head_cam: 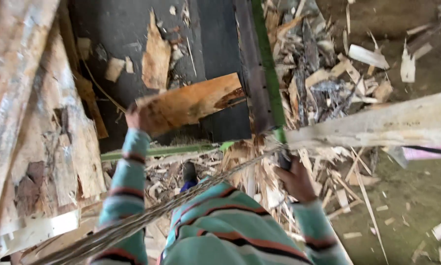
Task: Trimming and cutting thin wood veneer sheets using a manual lever-operated blade.
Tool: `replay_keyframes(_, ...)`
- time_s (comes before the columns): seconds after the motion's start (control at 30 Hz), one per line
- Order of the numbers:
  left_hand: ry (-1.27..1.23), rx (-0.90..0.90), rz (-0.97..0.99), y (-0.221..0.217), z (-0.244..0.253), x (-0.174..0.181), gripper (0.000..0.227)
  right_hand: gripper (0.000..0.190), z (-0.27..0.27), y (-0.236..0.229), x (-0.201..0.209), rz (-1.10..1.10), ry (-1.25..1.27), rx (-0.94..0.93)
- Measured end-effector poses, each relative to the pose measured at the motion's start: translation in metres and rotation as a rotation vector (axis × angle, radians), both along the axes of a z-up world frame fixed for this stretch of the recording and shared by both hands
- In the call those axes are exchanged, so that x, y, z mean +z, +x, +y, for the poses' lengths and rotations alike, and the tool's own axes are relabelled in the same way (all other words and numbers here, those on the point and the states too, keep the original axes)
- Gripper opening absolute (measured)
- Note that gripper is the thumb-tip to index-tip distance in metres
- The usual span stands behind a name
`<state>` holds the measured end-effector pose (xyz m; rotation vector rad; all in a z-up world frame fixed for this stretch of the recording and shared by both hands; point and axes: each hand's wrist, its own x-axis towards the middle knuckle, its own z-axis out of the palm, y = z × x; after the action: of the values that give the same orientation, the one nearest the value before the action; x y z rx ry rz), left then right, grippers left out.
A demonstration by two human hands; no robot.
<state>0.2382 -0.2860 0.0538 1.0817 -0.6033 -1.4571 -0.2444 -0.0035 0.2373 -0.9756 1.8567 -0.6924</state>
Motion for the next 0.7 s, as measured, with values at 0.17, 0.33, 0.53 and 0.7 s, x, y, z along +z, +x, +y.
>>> replay_keyframes(0.17,0.352,0.301,0.084,-0.076,0.123,0.012,0.035,0.045,-0.010,-0.001,0.090,0.001,0.052,0.054)
replay_keyframes(0.33,-0.121,-0.259,-0.330,-0.115,0.174,-0.124,0.046,0.048,-0.008,0.004,0.055,0.018,-0.027,0.129)
replay_keyframes(0.53,-0.085,-0.632,-0.994,-0.207,0.146,-0.124,0.044,0.050,0.000,0.016,0.034,-0.008,0.030,0.012)
replay_keyframes(0.7,-0.259,-0.592,-1.078,-0.268,0.080,-0.092,0.031,0.055,-0.006,0.011,0.065,0.042,-0.028,0.049)
